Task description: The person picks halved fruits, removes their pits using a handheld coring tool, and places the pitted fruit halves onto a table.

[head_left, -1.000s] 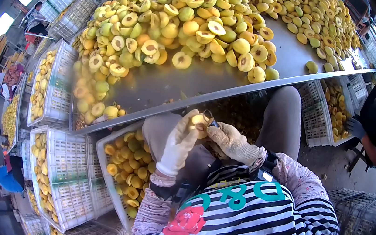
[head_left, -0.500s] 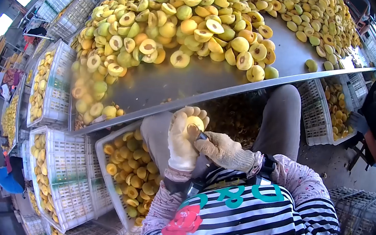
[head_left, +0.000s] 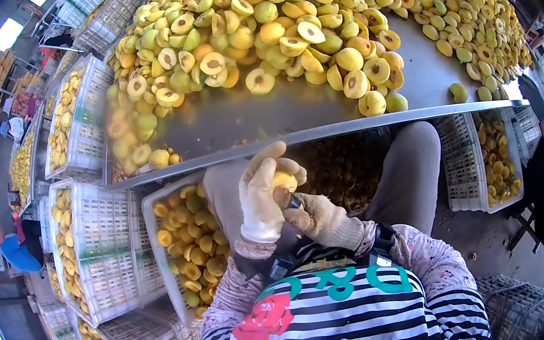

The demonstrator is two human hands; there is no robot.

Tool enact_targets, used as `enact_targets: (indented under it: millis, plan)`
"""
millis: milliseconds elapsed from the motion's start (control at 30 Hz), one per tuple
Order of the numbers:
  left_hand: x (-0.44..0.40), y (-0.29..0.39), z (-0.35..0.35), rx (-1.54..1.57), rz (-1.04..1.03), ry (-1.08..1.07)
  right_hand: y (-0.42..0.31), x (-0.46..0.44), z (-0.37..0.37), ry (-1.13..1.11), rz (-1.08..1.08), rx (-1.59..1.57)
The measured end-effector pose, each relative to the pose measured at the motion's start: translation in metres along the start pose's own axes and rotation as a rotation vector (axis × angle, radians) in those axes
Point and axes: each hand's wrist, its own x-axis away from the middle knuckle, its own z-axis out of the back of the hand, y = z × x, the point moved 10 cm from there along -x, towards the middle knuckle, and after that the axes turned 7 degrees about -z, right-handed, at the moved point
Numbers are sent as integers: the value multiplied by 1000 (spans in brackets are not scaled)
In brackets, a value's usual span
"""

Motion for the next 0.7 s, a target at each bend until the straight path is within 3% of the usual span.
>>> enact_targets:
  millis: [167, 300, 367, 433, 467, 500, 633, 700]
  plan:
    - [-10, -8, -21, 59, 49, -261, 16, -1, -3, -127, -33, -89]
    - [-8, -15, -33, -12, 208, -395, 23, 16, -19, -459, -310, -331]
    - [-6, -17, -38, -34, 252, -455, 20, 17, -20, -475, -266, -349]
    - [-3, -17, -43, -36, 285, -540, 4, 15, -10, -264, -106, -297]
    - [-1, -17, -46, -37, 301, -583, 3, 15, -14, -284, -101, -332]
    - [1, -16, -46, -33, 323, -601, 1, 16, -17, -303, -96, -366]
    - [2, -19, -39, 30, 405, -574, 13, 22, -42, -802, -338, -719]
    - [-2, -16, -31, 12, 330, -451, 13, 10, -33, -615, -215, -560]
